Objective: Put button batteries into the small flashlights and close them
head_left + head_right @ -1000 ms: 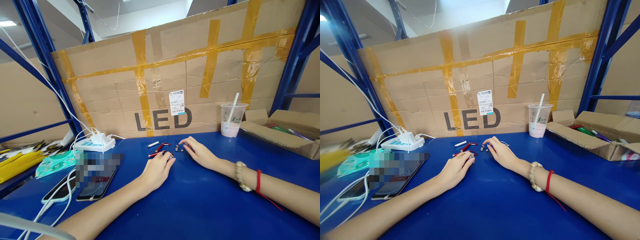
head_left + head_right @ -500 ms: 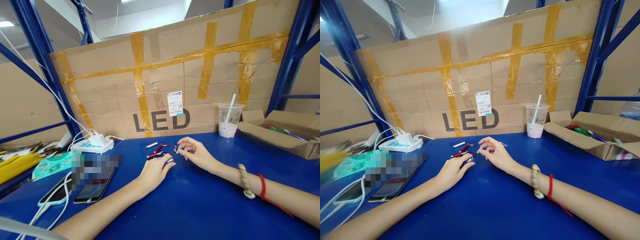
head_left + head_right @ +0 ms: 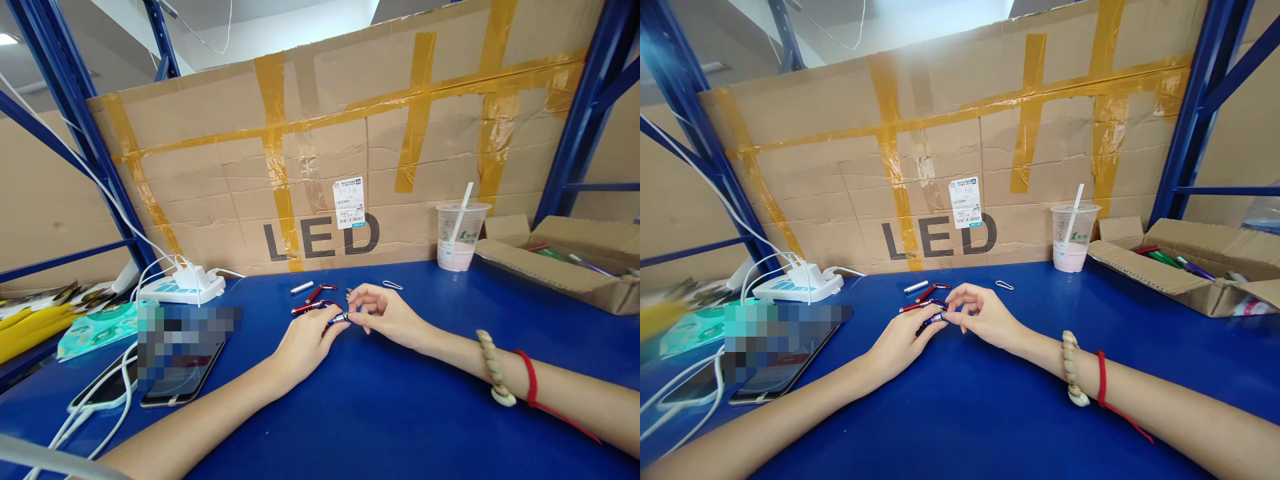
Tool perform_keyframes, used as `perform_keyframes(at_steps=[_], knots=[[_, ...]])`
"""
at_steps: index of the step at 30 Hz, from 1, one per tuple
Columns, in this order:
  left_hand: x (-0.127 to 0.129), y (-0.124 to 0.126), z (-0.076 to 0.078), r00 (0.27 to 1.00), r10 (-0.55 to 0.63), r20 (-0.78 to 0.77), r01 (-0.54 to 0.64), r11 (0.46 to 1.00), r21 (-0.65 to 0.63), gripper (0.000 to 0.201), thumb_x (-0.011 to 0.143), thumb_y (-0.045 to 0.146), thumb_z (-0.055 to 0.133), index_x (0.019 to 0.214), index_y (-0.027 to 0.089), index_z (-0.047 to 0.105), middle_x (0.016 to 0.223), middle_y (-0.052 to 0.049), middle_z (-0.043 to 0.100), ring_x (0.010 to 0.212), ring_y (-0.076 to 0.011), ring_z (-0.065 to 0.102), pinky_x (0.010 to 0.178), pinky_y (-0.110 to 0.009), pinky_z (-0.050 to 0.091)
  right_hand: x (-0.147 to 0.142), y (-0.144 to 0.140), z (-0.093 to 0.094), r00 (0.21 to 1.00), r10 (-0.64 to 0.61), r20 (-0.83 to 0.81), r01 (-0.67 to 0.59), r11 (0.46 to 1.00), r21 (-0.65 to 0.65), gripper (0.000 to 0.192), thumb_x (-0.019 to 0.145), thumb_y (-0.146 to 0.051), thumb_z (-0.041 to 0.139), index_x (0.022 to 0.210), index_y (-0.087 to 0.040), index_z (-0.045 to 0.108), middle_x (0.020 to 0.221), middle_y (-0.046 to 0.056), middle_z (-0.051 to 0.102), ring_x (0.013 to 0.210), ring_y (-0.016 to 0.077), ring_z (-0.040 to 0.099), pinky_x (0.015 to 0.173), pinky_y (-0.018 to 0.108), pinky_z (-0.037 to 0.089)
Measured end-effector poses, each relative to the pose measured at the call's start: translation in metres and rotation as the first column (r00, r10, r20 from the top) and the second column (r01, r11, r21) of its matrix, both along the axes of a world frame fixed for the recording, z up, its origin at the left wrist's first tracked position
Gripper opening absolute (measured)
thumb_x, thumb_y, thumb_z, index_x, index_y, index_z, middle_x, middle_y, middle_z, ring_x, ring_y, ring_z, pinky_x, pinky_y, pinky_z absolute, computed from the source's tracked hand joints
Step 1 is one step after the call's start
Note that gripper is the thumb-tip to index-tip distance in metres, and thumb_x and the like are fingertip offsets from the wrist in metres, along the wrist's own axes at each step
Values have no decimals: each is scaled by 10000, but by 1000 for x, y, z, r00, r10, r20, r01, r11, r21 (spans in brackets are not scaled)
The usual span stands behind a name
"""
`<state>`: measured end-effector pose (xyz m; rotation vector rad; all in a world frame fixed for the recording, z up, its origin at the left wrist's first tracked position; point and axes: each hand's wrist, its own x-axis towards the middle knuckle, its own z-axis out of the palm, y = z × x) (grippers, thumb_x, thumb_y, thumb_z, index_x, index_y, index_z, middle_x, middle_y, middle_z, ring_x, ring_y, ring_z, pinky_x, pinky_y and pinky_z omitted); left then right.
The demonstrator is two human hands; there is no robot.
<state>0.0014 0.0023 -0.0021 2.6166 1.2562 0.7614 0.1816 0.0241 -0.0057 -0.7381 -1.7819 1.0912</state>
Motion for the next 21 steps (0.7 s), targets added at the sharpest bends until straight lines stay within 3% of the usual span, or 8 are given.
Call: perform_keyframes(at_steps=[8,21], knots=[[-2,3,-4,999,-38,16,39,999,-32,236,920,316,373,993,189,558,980,-52,625,903,-186,576,813,-302,448,2,5,-5,998,56,-33,-61,985,-160,367,628,-375,738,844,-158,535,694,-30,585,465,49,508,467,207,395],[-1,1,1,997,-76,13,77,995,-70,241,920,314,356,878,183,554,892,-36,623,831,-169,574,732,-263,437,5,7,-7,994,68,88,-50,980,-192,366,663,-434,701,850,-145,576,699,-19,581,496,45,476,447,187,332]])
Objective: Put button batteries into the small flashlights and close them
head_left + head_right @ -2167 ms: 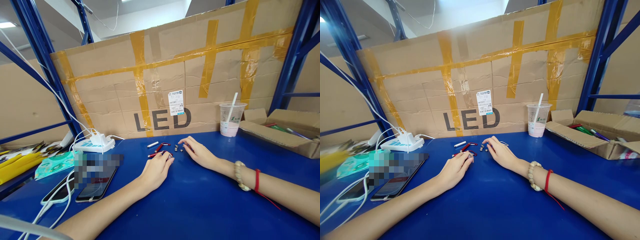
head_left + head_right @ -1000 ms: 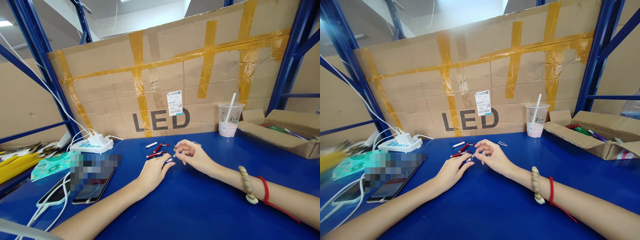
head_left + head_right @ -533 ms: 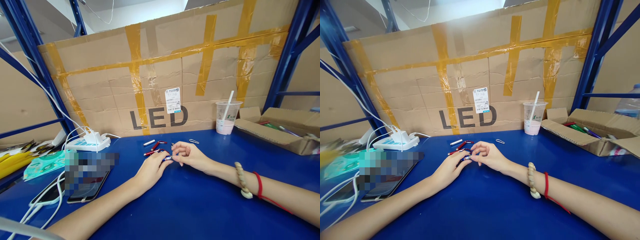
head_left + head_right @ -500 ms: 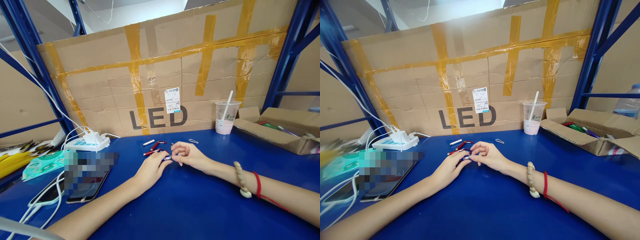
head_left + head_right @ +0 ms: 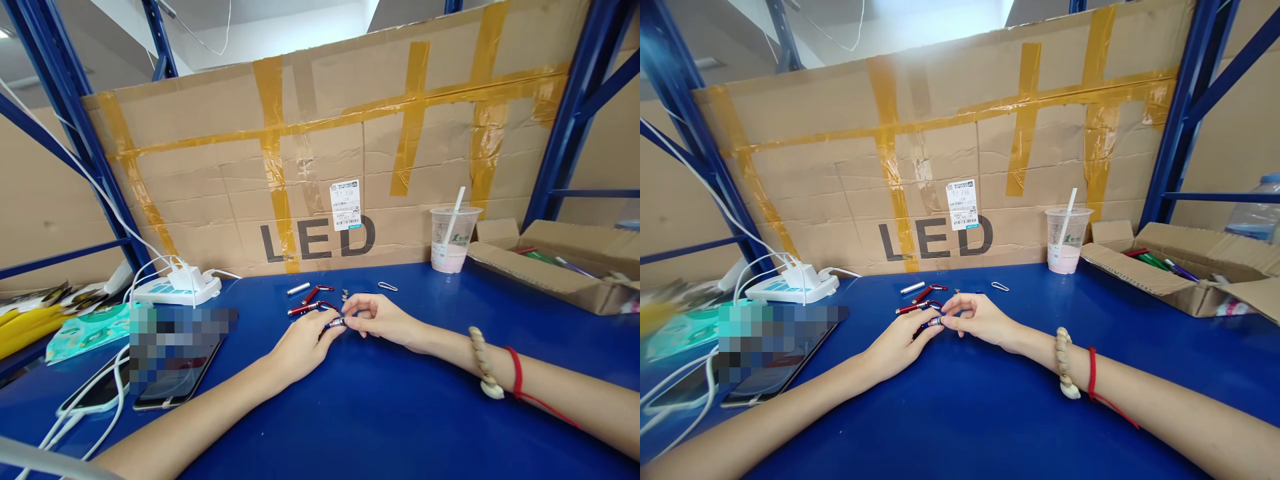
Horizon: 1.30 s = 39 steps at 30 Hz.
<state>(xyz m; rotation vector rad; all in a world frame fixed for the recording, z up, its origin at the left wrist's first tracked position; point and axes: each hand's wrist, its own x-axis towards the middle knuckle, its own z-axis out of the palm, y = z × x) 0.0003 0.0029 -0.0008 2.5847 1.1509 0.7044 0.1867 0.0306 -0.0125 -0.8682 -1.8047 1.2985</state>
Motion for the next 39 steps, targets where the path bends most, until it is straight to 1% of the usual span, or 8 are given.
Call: perform_keyframes(at_steps=[6,10,14,19,24,27,31,39], knots=[[-1,0,1,1000,-8,-13,9,1000,18,263,923,327,342,834,185,545,808,-16,593,773,-151,553,701,-251,428,1,1,-1,996,-7,92,3,999,48,361,675,-493,666,767,-150,605,514,-47,504,473,66,441,445,199,302],[-1,0,0,1000,-29,2,29,999,13,271,923,333,344,828,184,549,781,-12,581,739,-142,540,690,-245,428,0,0,2,997,13,81,-16,999,36,367,653,-504,675,720,-154,591,536,-46,503,477,67,436,445,205,304],[-2,0,1,998,-67,21,67,998,3,249,924,316,351,865,185,554,809,-13,589,754,-138,540,708,-239,428,-1,-3,6,997,18,74,-20,999,26,375,617,-505,695,667,-154,570,538,-48,507,472,63,436,456,209,312],[-2,-2,2,993,-108,35,108,994,25,228,921,308,367,902,191,561,870,-18,611,806,-143,550,736,-237,428,1,0,3,991,53,120,-59,997,48,357,655,-495,673,678,-155,566,508,-51,499,464,66,428,459,208,308],[-3,-2,2,991,-129,-26,130,991,37,231,922,304,370,942,190,570,886,-28,619,832,-155,558,724,-242,430,5,6,-1,984,129,126,-136,990,44,366,642,-499,682,681,-152,573,590,-29,538,500,74,459,491,213,349],[-4,-2,2,989,-134,-66,137,990,43,235,921,312,374,953,197,576,875,-29,613,820,-155,558,716,-243,427,7,7,-2,978,156,138,-162,986,34,352,645,-485,685,681,-153,575,586,-32,529,505,76,457,502,214,360],[-4,-4,3,987,-139,-84,142,989,38,242,923,311,371,962,192,578,852,-28,603,801,-151,555,720,-244,426,9,7,-3,974,172,145,-178,983,33,308,672,-449,677,695,-156,583,577,-37,521,512,77,459,507,211,358],[-4,-4,4,987,-137,-87,141,989,36,237,922,319,371,947,198,573,861,-28,609,814,-155,562,718,-245,428,9,8,-3,971,180,158,-186,982,28,292,687,-433,673,703,-155,587,588,-37,529,520,76,463,504,207,350]])
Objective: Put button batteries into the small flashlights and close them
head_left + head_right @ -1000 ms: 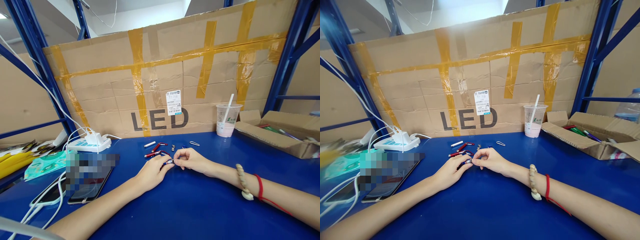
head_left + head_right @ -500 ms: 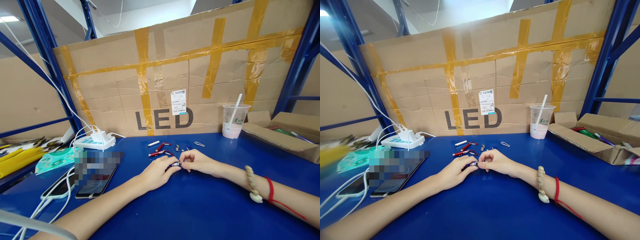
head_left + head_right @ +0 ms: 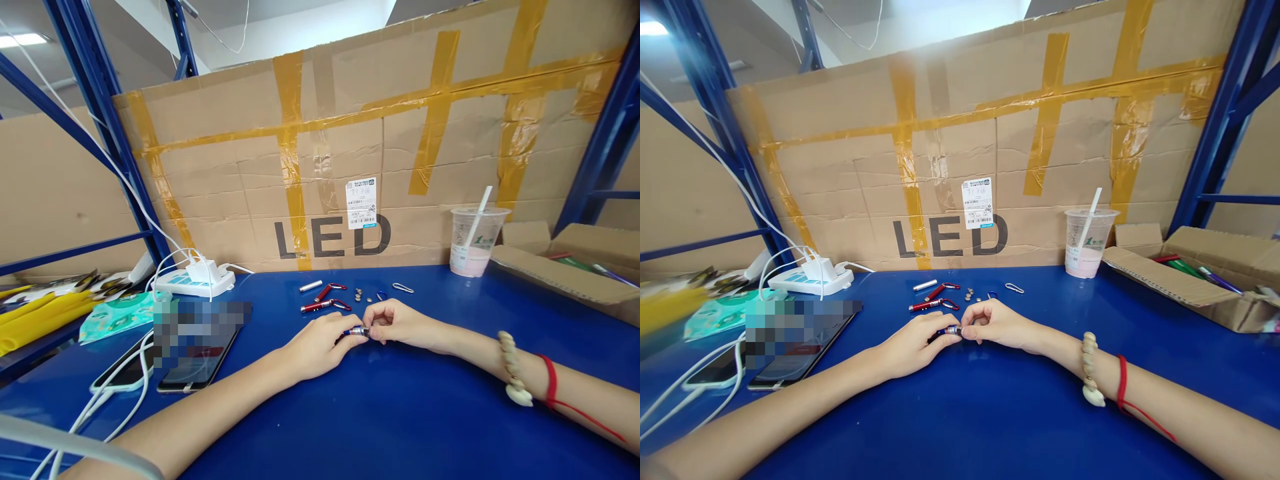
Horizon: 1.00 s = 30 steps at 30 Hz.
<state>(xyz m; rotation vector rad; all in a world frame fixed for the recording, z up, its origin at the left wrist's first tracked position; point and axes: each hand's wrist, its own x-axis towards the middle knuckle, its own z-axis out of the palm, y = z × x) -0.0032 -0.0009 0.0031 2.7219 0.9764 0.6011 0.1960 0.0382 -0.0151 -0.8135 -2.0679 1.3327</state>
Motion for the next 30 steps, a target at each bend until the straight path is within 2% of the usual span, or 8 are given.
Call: perform_keyframes(at_steps=[4,8,11,15,19,22,25,30], knots=[[0,1,-1,999,36,9,-35,999,-22,249,928,332,344,913,194,550,870,-26,623,797,-155,578,693,-245,431,-3,-4,3,1000,-19,-19,19,1000,-6,322,698,-462,658,730,-153,571,602,-34,547,493,64,466,464,196,326],[1,3,-3,989,144,23,-142,988,-55,271,937,352,296,899,205,520,896,-22,644,790,-159,607,668,-244,441,-9,-6,5,995,-80,-63,79,997,-7,376,734,-515,601,847,-159,560,688,-3,617,462,57,481,418,191,310],[4,3,-4,978,205,37,-201,975,-91,237,928,369,314,987,216,486,945,-35,651,859,-184,620,732,-278,458,-13,-6,5,988,-113,-108,114,993,8,401,744,-510,593,938,-159,577,701,6,638,468,61,506,396,177,318],[7,3,-5,962,259,81,-248,960,-131,275,921,393,301,1121,218,371,949,-55,652,864,-207,637,741,-323,478,-13,-7,8,976,-157,-148,155,988,-28,393,736,-471,618,920,-125,646,515,-28,571,423,59,482,373,165,327],[6,4,-5,965,256,58,-249,963,-109,350,923,406,254,1212,212,287,1068,-89,623,1002,-227,604,801,-351,479,-11,-6,9,963,-212,-165,204,977,-63,341,718,-419,657,895,-128,666,680,15,645,480,63,533,380,160,362],[7,4,-4,968,251,-14,-251,968,-25,385,929,374,230,1269,194,247,1177,-127,575,1063,-237,576,823,-356,473,-11,-5,7,959,-229,-168,217,972,-89,268,748,-362,647,888,-135,668,710,22,651,509,78,564,391,163,387],[13,1,1,957,265,-118,-257,963,77,415,938,317,197,1317,146,207,1123,-158,608,990,-251,617,742,-329,494,-14,-3,4,950,-253,-183,237,966,-105,186,783,-314,627,881,-161,664,759,22,663,536,81,585,406,159,392],[40,-2,8,830,466,-307,-392,878,274,451,907,151,232,1349,74,178,1010,-172,654,860,-271,657,661,-320,494,-21,0,2,912,-364,-188,345,930,-125,193,896,-270,481,887,-142,625,766,36,652,574,77,600,455,159,417]])
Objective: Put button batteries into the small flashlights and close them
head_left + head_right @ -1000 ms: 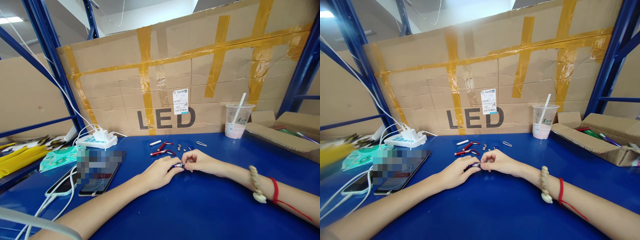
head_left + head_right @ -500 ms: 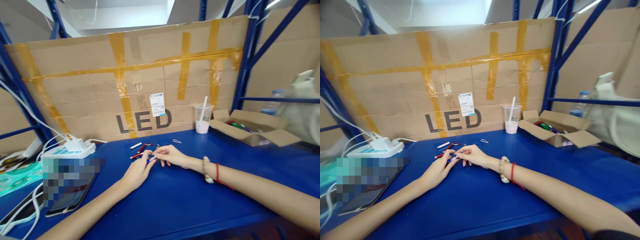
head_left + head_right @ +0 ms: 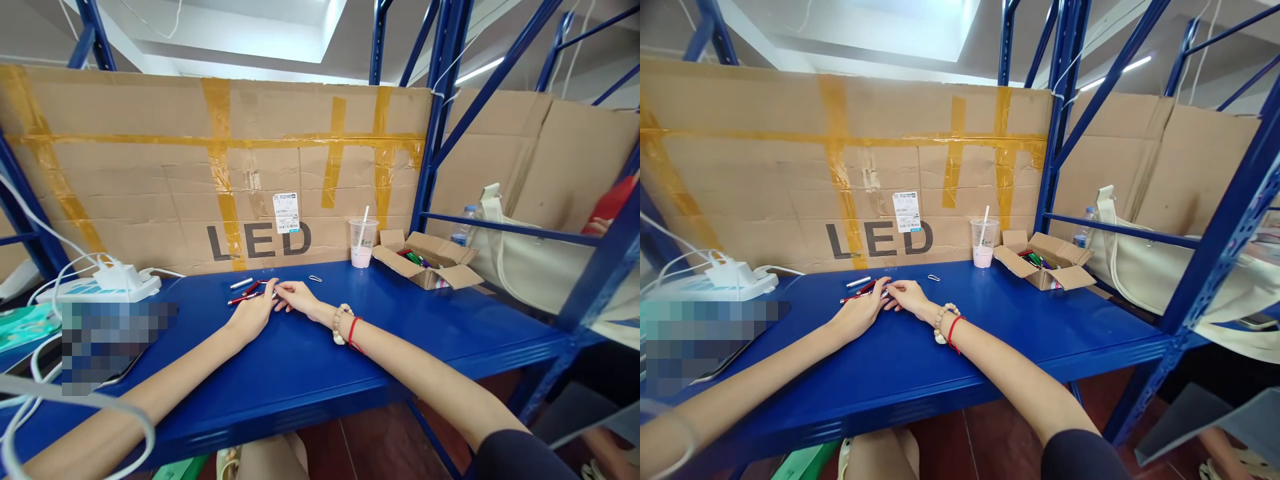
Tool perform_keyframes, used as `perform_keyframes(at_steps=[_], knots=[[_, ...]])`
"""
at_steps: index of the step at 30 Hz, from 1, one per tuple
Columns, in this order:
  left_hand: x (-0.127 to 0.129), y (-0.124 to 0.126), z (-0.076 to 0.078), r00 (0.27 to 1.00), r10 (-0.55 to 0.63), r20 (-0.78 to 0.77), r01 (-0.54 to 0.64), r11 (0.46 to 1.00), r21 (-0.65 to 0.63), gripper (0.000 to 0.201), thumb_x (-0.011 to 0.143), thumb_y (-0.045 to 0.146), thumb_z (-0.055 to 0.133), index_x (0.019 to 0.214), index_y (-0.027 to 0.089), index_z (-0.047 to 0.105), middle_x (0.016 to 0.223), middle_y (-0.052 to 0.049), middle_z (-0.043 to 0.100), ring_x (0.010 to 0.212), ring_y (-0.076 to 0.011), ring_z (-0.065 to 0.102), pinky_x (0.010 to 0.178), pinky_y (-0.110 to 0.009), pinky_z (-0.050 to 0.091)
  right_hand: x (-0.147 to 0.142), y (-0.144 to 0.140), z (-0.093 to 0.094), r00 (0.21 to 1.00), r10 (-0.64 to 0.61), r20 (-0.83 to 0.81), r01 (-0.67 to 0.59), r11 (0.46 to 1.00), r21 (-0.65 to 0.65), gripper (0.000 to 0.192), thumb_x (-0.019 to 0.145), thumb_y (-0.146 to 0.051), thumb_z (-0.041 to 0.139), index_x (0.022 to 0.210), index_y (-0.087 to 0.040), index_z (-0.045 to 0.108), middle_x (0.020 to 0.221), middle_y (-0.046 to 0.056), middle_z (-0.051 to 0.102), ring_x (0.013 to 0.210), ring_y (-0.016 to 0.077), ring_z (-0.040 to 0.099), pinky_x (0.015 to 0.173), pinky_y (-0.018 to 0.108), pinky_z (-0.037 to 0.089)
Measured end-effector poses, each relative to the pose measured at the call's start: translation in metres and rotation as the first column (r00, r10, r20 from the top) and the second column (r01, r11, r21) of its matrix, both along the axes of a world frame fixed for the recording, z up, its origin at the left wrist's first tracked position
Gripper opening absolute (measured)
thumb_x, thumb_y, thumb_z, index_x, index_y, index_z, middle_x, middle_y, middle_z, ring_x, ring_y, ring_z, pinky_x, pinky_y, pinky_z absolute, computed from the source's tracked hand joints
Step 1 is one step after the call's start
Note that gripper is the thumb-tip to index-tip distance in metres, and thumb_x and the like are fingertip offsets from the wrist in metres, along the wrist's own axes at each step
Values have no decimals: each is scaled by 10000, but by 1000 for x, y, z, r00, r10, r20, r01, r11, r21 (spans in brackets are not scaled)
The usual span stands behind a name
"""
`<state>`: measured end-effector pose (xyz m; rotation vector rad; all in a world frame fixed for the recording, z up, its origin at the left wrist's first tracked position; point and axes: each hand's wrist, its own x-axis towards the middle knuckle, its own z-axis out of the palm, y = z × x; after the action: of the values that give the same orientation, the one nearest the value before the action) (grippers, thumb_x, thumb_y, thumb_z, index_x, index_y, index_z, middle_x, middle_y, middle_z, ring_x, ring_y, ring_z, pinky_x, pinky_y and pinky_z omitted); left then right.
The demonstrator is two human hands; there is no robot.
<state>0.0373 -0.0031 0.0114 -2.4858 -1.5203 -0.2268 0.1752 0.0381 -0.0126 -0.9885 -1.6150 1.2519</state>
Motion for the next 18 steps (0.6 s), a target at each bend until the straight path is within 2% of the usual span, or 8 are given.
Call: perform_keyframes(at_steps=[4,10,12,15,18], knots=[[27,0,-1,996,87,25,-87,996,2,525,835,36,288,1349,69,189,1002,-172,652,875,-267,650,677,-311,492,0,1,-3,993,-120,13,120,993,16,225,907,-310,464,942,-123,586,809,21,619,615,85,575,564,232,495],[48,-8,-7,976,184,118,-187,982,13,491,893,98,284,1366,59,156,1085,-221,601,1012,-282,593,766,-344,474,10,-1,-6,965,-255,62,249,964,96,238,891,-319,490,1002,-123,567,929,41,602,760,130,591,665,302,510],[49,-11,-8,966,210,151,-211,977,-5,484,896,102,304,1364,84,183,1113,-202,594,1009,-264,597,778,-325,472,11,-4,-5,958,-273,85,259,955,143,226,888,-311,497,992,-125,572,938,41,601,774,134,591,672,302,510],[48,-11,-10,945,258,203,-253,966,-49,506,879,88,370,1357,62,206,1026,-182,632,950,-243,623,768,-317,479,10,-8,-1,955,-265,133,235,950,205,220,886,-310,501,988,-130,575,926,39,605,754,126,590,662,295,512],[44,-10,-10,917,289,273,-281,957,-69,456,908,187,408,1335,92,281,1010,-128,629,902,-210,627,783,-360,490,9,-10,2,944,-272,185,219,939,263,233,889,-315,495,1003,-126,568,913,37,604,738,123,591,651,293,512]])
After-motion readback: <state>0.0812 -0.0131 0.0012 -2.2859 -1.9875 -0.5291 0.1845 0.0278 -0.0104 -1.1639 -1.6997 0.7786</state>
